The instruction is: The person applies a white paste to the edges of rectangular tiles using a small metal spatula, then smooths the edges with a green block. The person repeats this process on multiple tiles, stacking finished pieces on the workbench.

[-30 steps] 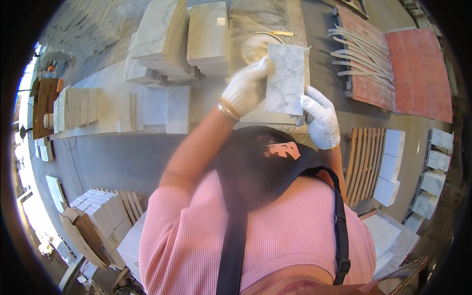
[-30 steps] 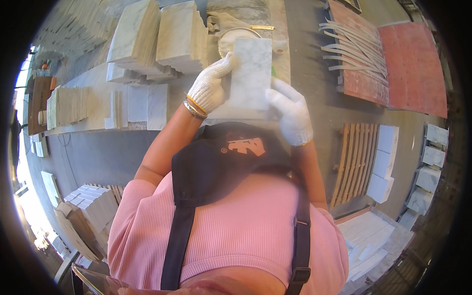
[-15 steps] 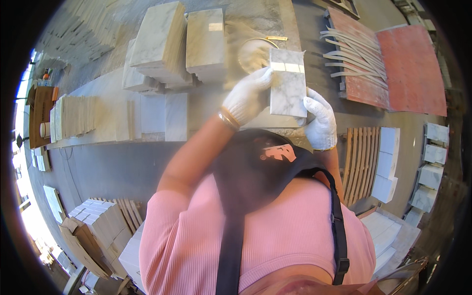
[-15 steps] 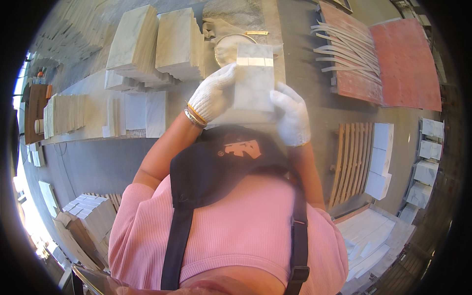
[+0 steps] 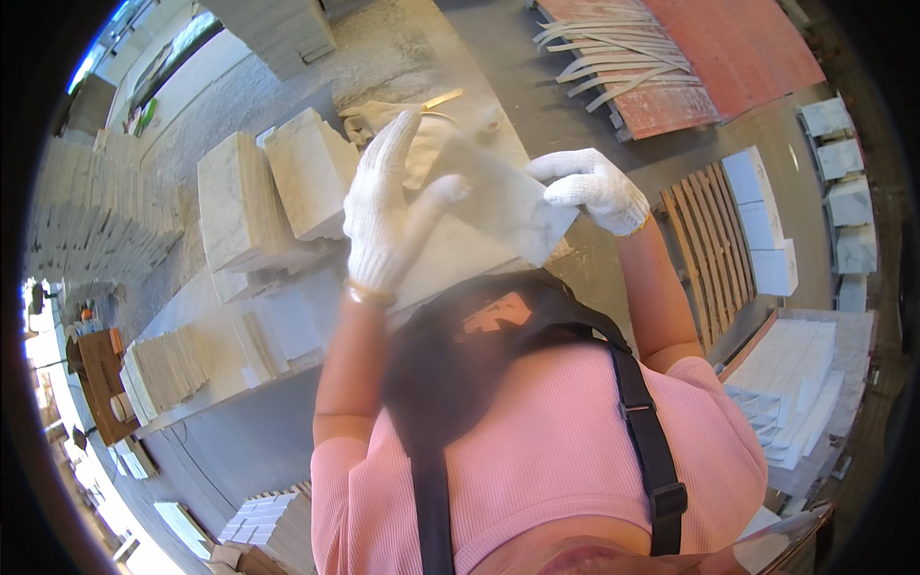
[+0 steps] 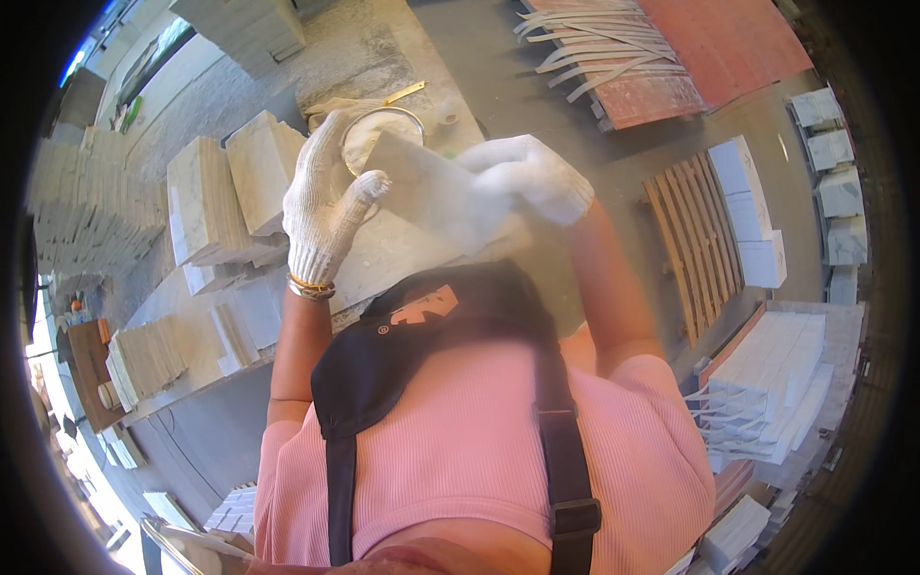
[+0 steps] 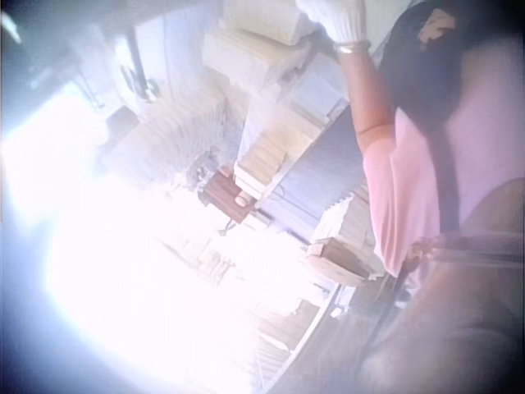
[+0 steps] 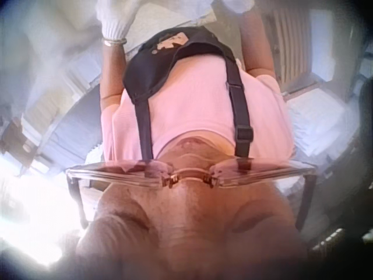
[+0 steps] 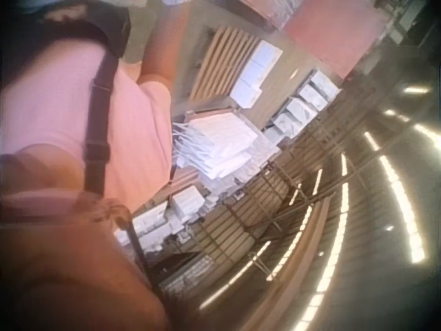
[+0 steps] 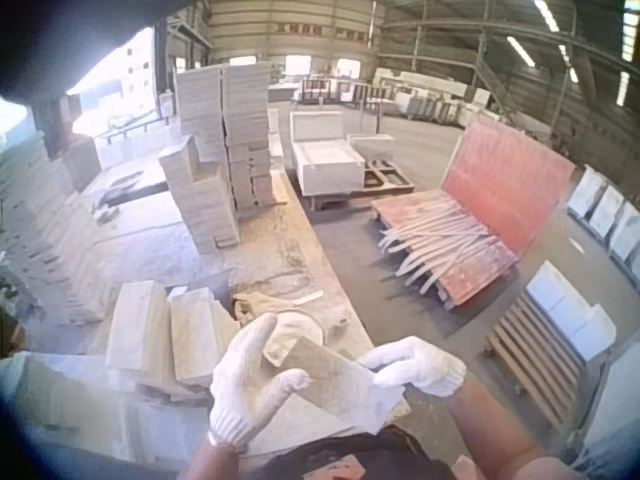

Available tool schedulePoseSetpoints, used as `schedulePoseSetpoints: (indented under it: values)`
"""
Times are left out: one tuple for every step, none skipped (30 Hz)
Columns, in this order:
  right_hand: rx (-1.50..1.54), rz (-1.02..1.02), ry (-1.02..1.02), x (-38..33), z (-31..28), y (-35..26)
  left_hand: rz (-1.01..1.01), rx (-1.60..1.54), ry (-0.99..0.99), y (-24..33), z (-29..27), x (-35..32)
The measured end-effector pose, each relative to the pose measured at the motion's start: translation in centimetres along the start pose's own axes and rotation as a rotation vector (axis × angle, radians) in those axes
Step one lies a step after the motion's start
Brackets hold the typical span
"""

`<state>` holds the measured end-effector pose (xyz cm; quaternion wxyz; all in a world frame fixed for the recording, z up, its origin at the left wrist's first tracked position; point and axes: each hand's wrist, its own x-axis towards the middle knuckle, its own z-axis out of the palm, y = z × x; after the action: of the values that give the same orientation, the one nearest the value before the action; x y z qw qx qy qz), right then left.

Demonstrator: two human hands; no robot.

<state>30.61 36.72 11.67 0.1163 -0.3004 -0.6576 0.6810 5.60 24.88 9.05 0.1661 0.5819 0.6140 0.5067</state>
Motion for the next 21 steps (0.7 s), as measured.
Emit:
schedulePoseSetpoints:
  values:
    - [-0.051,0.021,-0.056,0.1,-0.2,-0.2,0.22,0.206,-0.067,0.5,-0.5,1.3]
    - [-0.151,0.062,-0.103,0.4,-0.5,-0.5,0.434,0.422,-0.119,1.2,-0.8,2.4]
    - [-0.145,0.068,-0.117,0.6,-0.5,-0.6,0.342,0.42,-0.33,1.9,-0.8,3.0]
    - [-0.14,0.074,-0.137,0.8,-0.5,-0.7,0.237,0.428,-0.528,2.5,-0.4,3.4]
    - [-0.158,0.105,-0.139,1.0,-0.4,-0.8,0.191,0.403,-0.671,2.8,0.0,3.8]
    - [-0.112,0.076,-0.13,1.0,-0.4,-0.8,0.154,0.492,-0.819,2.8,0.5,4.5]
    - [-0.085,0.073,-0.1,1.1,-0.3,-0.7,0.087,0.349,-0.86,2.6,0.6,4.8]
    - [-0.058,0.072,-0.068,1.1,-0.4,-0.5,0.021,0.205,-0.899,2.0,0.5,5.0]
    - [-0.002,0.029,-0.005,1.1,-0.4,-0.2,-0.044,0.06,-0.936,1.4,0.6,5.0]
    - [0.053,-0.016,0.059,1.0,-0.6,0.1,-0.109,-0.059,-0.882,0.8,0.8,4.7]
    - [0.121,-0.09,0.082,1.0,-0.7,0.5,-0.175,-0.177,-0.826,0.2,1.0,4.0]
    - [0.149,-0.082,0.123,0.8,-1.1,0.8,-0.262,-0.256,-0.774,-0.4,1.3,3.3]
    - [0.259,-0.081,0.131,0.7,-1.2,1.3,-0.317,-0.357,-0.716,-0.8,1.4,2.7]
    - [0.372,-0.111,0.136,0.6,-1.2,1.8,-0.391,-0.422,-0.664,-1.2,1.5,2.1]
    - [0.474,-0.141,0.143,0.5,-1.2,2.4,-0.464,-0.486,-0.609,-1.3,1.6,1.5]
    - [0.472,-0.16,0.177,0.5,-1.0,2.9,-0.54,-0.461,-0.571,-1.4,1.6,1.0]
    - [0.419,-0.193,0.195,0.4,-0.7,3.4,-0.577,-0.495,-0.556,-1.4,1.4,0.7]
    - [0.367,-0.226,0.212,0.3,-0.2,3.8,-0.63,-0.511,-0.545,-1.4,1.1,0.4]
    - [0.306,-0.225,0.246,0.2,0.3,4.2,-0.685,-0.528,-0.535,-1.3,0.9,0.2]
    - [0.343,-0.227,0.215,0.0,0.8,4.3,-0.645,-0.576,-0.487,-1.2,1.0,-0.1]
    - [0.257,-0.249,0.213,-0.1,1.3,4.5,-0.661,-0.569,-0.476,-1.1,0.9,-0.3]
